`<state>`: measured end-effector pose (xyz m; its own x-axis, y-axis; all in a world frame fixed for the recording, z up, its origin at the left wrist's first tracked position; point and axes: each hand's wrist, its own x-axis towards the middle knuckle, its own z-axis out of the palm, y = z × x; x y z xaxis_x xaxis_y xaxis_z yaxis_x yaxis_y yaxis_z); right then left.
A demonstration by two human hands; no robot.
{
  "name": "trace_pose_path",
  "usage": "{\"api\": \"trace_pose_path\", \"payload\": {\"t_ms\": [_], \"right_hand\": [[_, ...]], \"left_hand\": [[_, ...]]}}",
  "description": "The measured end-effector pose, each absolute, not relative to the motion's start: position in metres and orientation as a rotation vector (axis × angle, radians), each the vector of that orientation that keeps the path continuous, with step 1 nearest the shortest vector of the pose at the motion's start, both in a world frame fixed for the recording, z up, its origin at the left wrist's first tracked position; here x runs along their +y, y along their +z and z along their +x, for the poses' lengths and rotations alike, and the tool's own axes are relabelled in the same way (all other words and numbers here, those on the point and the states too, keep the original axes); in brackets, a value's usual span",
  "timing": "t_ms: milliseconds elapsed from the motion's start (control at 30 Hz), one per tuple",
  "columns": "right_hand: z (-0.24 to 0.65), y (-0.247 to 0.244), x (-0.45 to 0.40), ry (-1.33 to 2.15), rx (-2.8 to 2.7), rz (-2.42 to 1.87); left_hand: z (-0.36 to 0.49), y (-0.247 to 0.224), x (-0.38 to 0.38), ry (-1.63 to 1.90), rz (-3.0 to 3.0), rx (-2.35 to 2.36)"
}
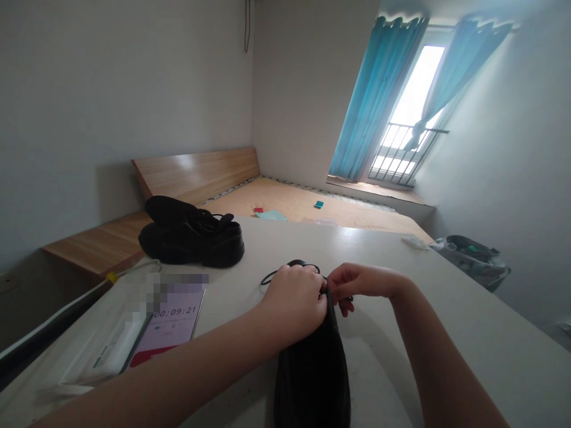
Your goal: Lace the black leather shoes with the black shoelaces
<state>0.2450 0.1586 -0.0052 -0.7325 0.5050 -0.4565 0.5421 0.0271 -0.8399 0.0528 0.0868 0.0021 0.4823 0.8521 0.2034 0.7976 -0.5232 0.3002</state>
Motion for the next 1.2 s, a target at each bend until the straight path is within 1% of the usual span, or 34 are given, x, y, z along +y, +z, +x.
{"api": "trace_pose_path", "payload": {"t_ms": [300,533,633,700,833,933,1133,1200], "right_hand": [[0.245,-0.007,0.160,-1.859,2.238,1.046],[0.246,-0.014,0.165,-1.900,2.257,1.044],[0.246,-0.012,0.166,-1.944,2.370,1.084],[0.244,-0.007,0.164,-2.000,2.494,1.092],[0.232,0.002,0.152,-2.200,2.669,0.992],[0.221,0.008,0.141,-2.396,2.717,0.935],[0.214,0.024,0.130,-2.994,2.706,0.993],[0.209,0.024,0.127,-3.033,2.683,1.057]], "left_hand": [[0.051,-0.001,0.091,0.495,2.485,1.481],[0.053,-0.007,0.089,0.623,2.506,1.485],[0.048,-0.005,0.090,0.706,2.478,1.464],[0.044,0.001,0.091,0.823,2.442,1.449],[0.034,0.018,0.097,1.074,2.382,1.429],[0.029,0.031,0.100,1.155,2.266,1.328],[0.022,0.048,0.102,1.267,1.535,0.942],[0.019,0.052,0.100,1.305,1.414,0.808]]}}
